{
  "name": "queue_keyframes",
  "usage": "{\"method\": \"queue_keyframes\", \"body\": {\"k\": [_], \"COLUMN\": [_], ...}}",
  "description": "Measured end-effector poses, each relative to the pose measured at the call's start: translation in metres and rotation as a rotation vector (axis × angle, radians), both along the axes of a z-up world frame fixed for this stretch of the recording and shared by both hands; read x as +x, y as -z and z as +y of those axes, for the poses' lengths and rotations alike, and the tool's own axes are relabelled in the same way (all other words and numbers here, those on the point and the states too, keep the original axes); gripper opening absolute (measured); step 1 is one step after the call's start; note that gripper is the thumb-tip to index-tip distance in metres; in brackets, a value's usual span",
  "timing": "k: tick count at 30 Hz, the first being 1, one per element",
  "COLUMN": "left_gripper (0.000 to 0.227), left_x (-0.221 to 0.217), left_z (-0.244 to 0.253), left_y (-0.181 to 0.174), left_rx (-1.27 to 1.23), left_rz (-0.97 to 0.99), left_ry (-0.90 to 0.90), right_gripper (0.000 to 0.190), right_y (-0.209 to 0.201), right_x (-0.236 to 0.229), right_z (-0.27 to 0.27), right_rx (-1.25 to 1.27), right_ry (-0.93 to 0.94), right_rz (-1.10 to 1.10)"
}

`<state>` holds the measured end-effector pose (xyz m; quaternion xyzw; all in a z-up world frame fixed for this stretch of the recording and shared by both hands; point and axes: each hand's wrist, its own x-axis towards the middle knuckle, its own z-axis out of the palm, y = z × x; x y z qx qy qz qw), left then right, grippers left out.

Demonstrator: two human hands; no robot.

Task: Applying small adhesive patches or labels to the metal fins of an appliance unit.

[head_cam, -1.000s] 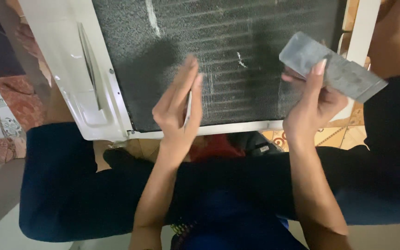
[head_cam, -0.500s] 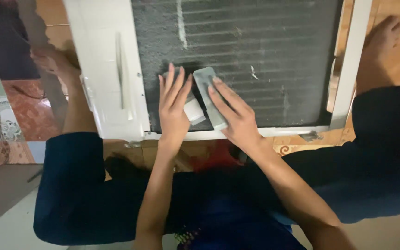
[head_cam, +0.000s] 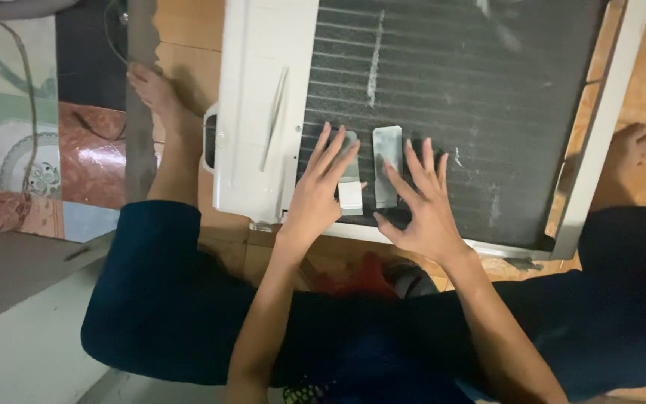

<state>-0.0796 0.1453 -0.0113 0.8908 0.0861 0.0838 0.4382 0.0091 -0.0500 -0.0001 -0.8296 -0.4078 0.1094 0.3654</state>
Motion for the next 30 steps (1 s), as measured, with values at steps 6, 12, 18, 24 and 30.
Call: {"method": "queue_keyframes", "body": {"k": [6, 12, 18, 24, 30], "left_gripper": [0.069, 0.042, 0.078, 0.077, 0.074], "left_x": [-0.008, 0.014, 0.09, 0.096, 0.088], "left_z": [0.015, 0.007, 0.004, 0.01, 0.004], "left_y": [-0.015, -0.005, 0.053, 0.055, 0.052], "left_rx": [0.065, 0.208, 0.548, 0.609, 0.639], "left_rz": [0.072, -0.11, -0.041, 0.009, -0.096], "left_ry": [0.001, -0.095, -0.137, -0.097, -0.103], "right_gripper": [0.064, 0.062, 0.067, 0.066, 0.065], "right_y": [0.023, 0.02, 0.029, 0.033, 0.034], "right_x": [-0.004, -0.005, -0.006, -0.006, -0.006], "right_z": [0.005, 0.01, 0.006, 0.006, 0.006], "right_rx": [0.038, -0.025, -0.059, -0.046, -0.027], "right_ry": [0.122, 0.177, 0.182, 0.202, 0.202], "right_rz": [-0.083, -0.051, -0.066, -0.105, -0.143]}}
